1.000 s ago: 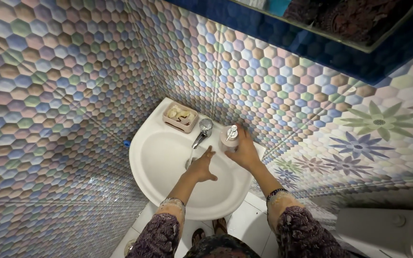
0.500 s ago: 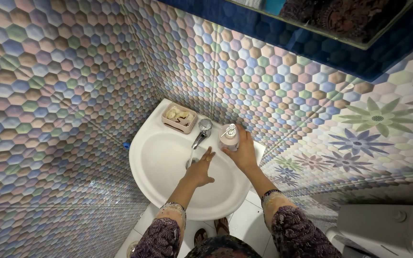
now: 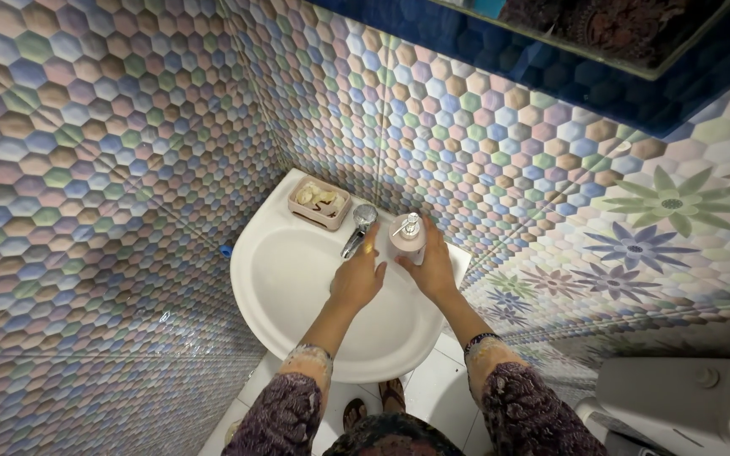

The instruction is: The person washes their hands at a corner sink, then uses a green sponge and soap to scrub the basin, faucet, and a soap dispenser.

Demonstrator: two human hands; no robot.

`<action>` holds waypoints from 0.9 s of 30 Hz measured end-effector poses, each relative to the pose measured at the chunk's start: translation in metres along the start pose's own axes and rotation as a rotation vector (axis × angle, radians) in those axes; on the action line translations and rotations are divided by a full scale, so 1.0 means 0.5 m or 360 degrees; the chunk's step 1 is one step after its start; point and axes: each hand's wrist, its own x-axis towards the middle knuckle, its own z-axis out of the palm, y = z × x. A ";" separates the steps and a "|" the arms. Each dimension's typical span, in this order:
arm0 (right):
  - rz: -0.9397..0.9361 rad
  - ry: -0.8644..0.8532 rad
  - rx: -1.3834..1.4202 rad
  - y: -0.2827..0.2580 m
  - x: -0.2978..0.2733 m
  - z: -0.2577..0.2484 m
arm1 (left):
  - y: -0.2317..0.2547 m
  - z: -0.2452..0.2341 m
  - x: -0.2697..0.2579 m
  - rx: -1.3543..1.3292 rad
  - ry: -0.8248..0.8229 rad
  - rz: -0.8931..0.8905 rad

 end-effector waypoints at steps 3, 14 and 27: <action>-0.0008 0.0013 0.0004 0.006 0.002 0.003 | 0.054 -0.027 0.008 0.0356 -0.0194 0.0090; 0.0090 -0.0003 -0.0007 0.001 0.000 0.002 | 0.025 0.025 0.013 0.0283 -0.0025 0.0130; 0.0147 -0.0056 0.0488 0.007 0.000 0.020 | -0.193 0.114 -0.009 -0.1165 0.0034 -0.0763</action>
